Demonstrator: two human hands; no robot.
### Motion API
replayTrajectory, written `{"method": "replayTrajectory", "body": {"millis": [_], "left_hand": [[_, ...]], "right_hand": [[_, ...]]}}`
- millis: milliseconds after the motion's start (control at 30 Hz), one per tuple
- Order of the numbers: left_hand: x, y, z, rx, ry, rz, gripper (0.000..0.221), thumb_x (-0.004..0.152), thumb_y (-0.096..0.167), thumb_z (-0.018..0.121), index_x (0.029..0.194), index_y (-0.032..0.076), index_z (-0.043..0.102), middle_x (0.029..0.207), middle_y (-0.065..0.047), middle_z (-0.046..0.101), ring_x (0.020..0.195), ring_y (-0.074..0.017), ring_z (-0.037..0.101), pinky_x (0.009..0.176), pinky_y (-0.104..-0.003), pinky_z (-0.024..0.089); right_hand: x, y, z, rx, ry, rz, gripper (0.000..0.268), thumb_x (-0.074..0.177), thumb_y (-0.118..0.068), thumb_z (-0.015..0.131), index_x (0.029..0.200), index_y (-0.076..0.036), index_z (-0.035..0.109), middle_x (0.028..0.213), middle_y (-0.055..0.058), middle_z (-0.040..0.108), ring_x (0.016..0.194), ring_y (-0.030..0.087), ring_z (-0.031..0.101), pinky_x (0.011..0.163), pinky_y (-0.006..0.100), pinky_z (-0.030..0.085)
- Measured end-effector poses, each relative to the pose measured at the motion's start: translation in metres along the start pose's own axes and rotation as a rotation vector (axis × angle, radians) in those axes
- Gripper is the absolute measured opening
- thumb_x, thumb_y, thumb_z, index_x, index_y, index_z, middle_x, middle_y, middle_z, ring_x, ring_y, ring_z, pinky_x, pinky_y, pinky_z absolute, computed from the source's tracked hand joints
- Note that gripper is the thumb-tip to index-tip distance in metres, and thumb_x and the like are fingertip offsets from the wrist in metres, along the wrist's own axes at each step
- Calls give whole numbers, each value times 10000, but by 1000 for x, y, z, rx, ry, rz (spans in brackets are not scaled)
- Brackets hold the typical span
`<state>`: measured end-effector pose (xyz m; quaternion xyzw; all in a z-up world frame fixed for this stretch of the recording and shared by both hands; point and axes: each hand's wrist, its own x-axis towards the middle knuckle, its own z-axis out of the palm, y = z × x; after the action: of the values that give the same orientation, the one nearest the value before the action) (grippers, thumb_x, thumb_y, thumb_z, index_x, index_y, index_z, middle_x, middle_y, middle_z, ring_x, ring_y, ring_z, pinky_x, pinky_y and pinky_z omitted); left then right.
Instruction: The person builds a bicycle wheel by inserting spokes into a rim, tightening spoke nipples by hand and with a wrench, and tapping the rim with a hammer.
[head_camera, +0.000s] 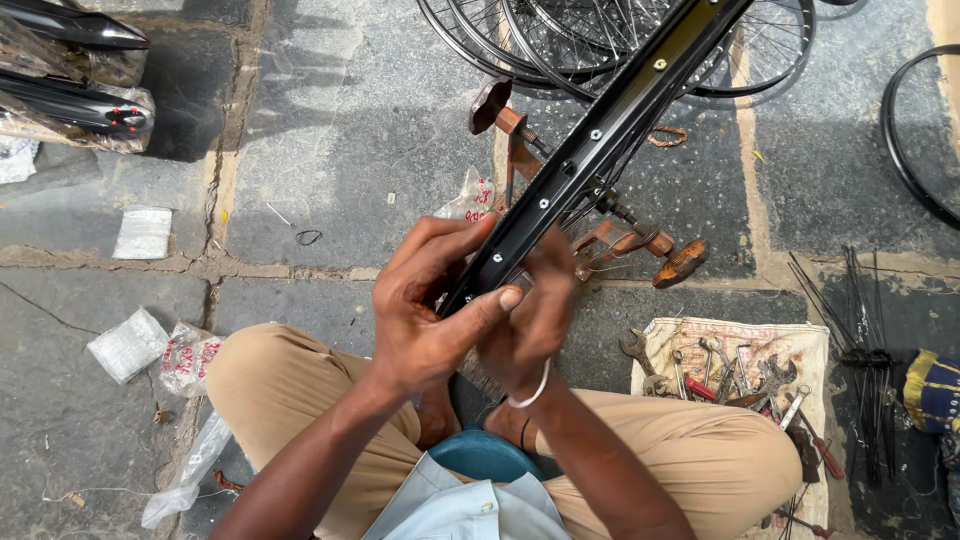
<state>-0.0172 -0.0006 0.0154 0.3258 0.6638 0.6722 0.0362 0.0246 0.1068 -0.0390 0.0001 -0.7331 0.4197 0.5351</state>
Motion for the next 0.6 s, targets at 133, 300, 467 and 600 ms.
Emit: {"method": "replayTrajectory", "body": {"millis": [133,300,467,600], "left_hand": [[2,4,-1,-16,-96,65,529,958,162,808,1412,-25,610,1236,-87,605,1111,-142,629,948,-275,535],[12,8,-1,90,-85,145,690,1007,238,768,1570,20,434,1451,-119,586,1355,-195,582,1201,-356,489],[-56,-69,-3,-270,31,82,491,1130,331,592,1467,-10,488,1428,-132,547,1381,-214,550,1218,-383,446],[-93,-163,-24,-108,523,-876,598,1065,467,413,1140,-37,726,764,-123,652,686,-171,515,666,-347,404]], "right_hand": [[0,2,-6,2,-84,-31,355,1167,-287,581,1312,19,471,1371,247,573,1267,330,607,1078,410,526],[2,33,-16,139,107,258,238,1053,-208,624,1144,11,627,1086,132,671,860,155,634,730,278,542],[-61,91,-54,102,156,610,230,1027,-229,558,1111,-33,644,1078,72,708,921,130,654,795,271,549],[-157,170,-69,66,-8,1167,225,973,-256,577,907,-61,669,942,74,698,894,161,651,767,315,503]]}}
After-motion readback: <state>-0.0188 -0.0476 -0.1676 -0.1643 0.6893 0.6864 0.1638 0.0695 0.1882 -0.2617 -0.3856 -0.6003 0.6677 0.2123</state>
